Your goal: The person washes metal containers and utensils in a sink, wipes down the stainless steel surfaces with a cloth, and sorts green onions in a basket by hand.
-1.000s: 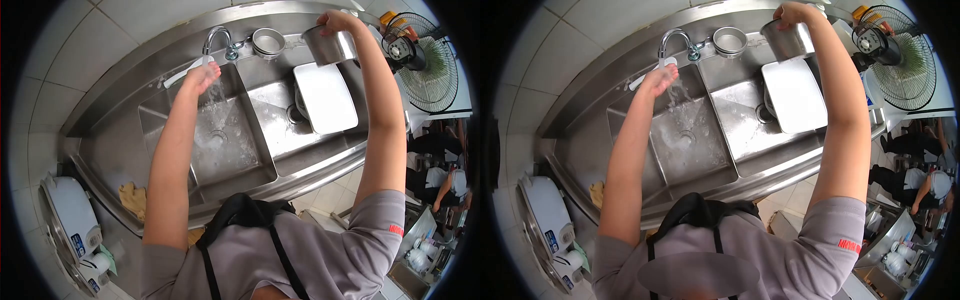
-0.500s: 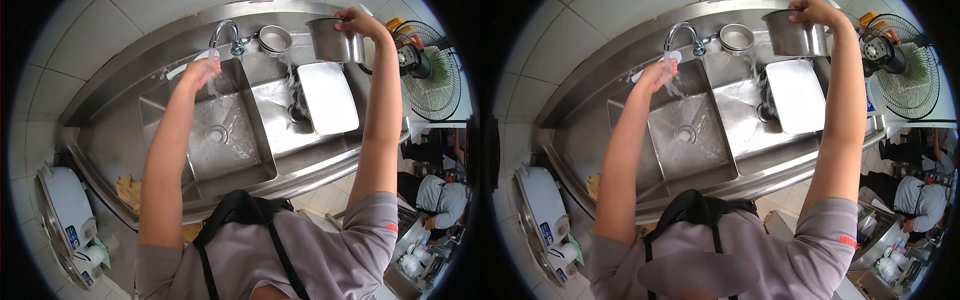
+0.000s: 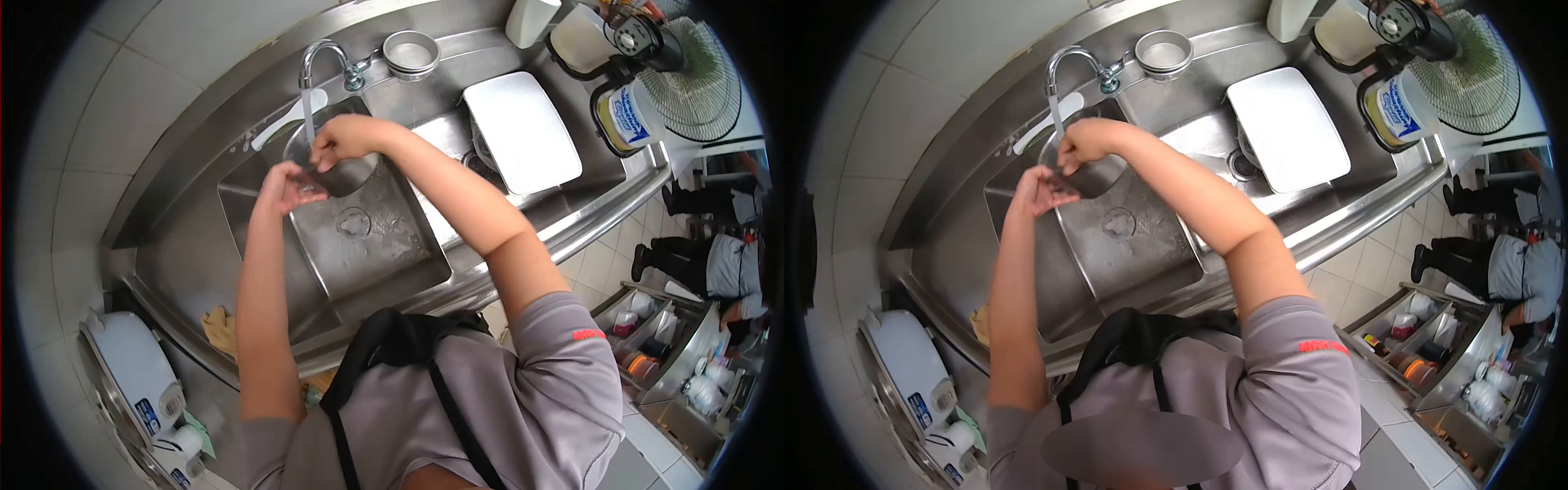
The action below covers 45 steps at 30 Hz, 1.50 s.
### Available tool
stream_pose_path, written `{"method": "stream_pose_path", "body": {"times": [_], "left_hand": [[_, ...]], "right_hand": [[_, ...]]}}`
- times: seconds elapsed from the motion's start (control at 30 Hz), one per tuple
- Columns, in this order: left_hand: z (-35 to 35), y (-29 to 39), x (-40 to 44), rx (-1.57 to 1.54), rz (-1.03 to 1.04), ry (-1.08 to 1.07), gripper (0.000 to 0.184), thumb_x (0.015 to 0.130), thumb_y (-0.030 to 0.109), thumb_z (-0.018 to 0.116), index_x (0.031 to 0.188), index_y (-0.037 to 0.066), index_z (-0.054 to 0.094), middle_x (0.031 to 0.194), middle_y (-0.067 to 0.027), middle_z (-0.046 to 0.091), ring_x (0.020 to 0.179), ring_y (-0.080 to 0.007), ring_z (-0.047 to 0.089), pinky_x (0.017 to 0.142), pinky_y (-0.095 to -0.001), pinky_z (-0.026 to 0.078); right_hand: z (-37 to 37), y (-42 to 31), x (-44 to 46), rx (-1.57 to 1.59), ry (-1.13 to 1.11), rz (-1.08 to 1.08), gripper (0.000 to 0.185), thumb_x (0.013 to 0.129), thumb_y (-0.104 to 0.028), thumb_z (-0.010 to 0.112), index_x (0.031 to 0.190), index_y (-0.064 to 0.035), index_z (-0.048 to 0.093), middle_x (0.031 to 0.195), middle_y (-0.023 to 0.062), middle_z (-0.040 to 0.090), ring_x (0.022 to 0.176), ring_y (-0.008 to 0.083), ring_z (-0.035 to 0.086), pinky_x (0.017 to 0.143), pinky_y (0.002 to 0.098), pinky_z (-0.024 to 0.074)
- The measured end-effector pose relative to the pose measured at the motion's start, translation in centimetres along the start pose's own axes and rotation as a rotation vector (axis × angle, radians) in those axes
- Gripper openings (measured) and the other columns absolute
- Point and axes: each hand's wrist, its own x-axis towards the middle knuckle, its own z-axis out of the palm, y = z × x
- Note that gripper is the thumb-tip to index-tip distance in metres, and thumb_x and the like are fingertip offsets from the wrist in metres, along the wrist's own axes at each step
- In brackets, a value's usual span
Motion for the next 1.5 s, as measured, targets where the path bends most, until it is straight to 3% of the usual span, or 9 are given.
{"method": "stream_pose_path", "body": {"times": [0.17,0.37,0.5,0.53,0.67,0.77,0.97,1.27,1.5], "left_hand": [[-2.5,-2.8,1.5,0.041,0.142,0.253,0.013,0.066,0.005,0.046,0.077,-0.001,0.043,0.083,-0.0216,0.051,0.071,-0.0399,0.057,0.064,-0.0548,0.051],[-0.6,-1.6,1.2,0.104,0.218,0.249,0.007,0.066,0.004,0.046,0.071,0.001,0.043,0.079,-0.0194,0.052,0.061,-0.0369,0.057,0.060,-0.0510,0.052],[0.9,0.1,0.4,0.061,0.259,0.250,0.011,0.067,0.005,0.048,0.075,-0.002,0.044,0.077,-0.0201,0.052,0.064,-0.0370,0.057,0.063,-0.0517,0.052],[0.6,0.6,0.5,0.069,0.250,0.215,0.016,0.068,0.008,0.048,0.079,-0.004,0.045,0.078,-0.0215,0.052,0.067,-0.0379,0.057,0.066,-0.0504,0.052],[1.7,3.4,-0.3,0.169,0.178,0.132,0.028,0.069,0.015,0.049,0.085,-0.007,0.045,0.084,-0.0261,0.053,0.074,-0.0392,0.058,0.069,-0.0457,0.053],[3.9,4.4,-1.5,0.272,0.263,0.124,0.024,0.075,0.020,0.047,0.080,-0.003,0.046,0.080,-0.0238,0.055,0.069,-0.0359,0.061,0.060,-0.0401,0.056],[8.6,6.7,-1.8,0.307,0.108,-0.191,0.043,0.083,0.037,0.050,0.099,-0.003,0.047,0.096,-0.0198,0.057,0.083,-0.0270,0.061,0.066,-0.0352,0.054],[7.4,7.8,6.0,0.128,0.316,-0.058,0.029,0.086,0.008,0.049,0.109,-0.009,0.047,0.102,-0.0186,0.056,0.091,-0.0233,0.058,0.077,-0.0290,0.052],[7.6,7.4,5.7,0.258,0.168,-0.048,0.028,0.085,0.010,0.052,0.106,-0.009,0.050,0.101,-0.0167,0.058,0.089,-0.0208,0.059,0.075,-0.0256,0.052]], "right_hand": [[4.5,4.3,7.5,1.147,0.379,0.386,0.028,0.081,-0.020,0.058,0.093,0.0054,0.059,0.085,0.0171,0.061,0.087,0.0289,0.060,0.076,0.0348,0.0508],[4.2,4.9,10.5,1.759,0.479,0.334,0.023,0.086,-0.009,0.045,0.097,0.0102,0.052,0.086,0.0194,0.058,0.084,0.0317,0.060,0.076,0.0379,0.0525],[3.6,5.7,9.5,1.038,0.587,0.331,0.022,0.084,-0.018,0.048,0.093,-0.0018,0.059,0.080,0.0136,0.059,0.074,0.0247,0.062,0.056,0.0331,0.0492],[2.1,3.7,7.2,0.803,0.438,0.378,0.027,0.084,-0.023,0.050,0.102,-0.0047,0.058,0.093,0.0100,0.060,0.093,0.0252,0.057,0.078,0.0403,0.0439],[0.3,0.3,1.3,-0.272,0.212,0.145,0.036,0.075,-0.039,0.060,0.101,-0.0146,0.062,0.096,0.0050,0.062,0.099,0.0238,0.053,0.095,0.0509,0.0221],[-1.2,0.3,-0.9,-0.559,0.214,0.043,0.035,0.070,-0.038,0.065,0.096,-0.0154,0.064,0.088,0.0045,0.063,0.097,0.0231,0.054,0.094,0.0464,0.0267],[-8.5,-3.1,-5.9,-0.328,0.376,-0.032,0.032,0.067,-0.022,0.069,0.097,-0.0130,0.064,0.082,0.0084,0.064,0.078,0.0261,0.061,0.069,0.0349,0.0467],[-8.6,1.7,-7.4,-1.049,-0.388,0.303,0.012,0.069,-0.014,0.058,0.077,-0.0156,0.065,0.080,0.0036,0.064,0.081,0.0205,0.060,0.092,0.0334,0.0297],[-2.4,5.4,-8.8,-1.102,-0.515,0.179,0.014,0.073,-0.016,0.056,0.083,-0.0151,0.066,0.086,-0.0017,0.065,0.089,0.0162,0.059,0.099,0.0344,0.0240]]}}
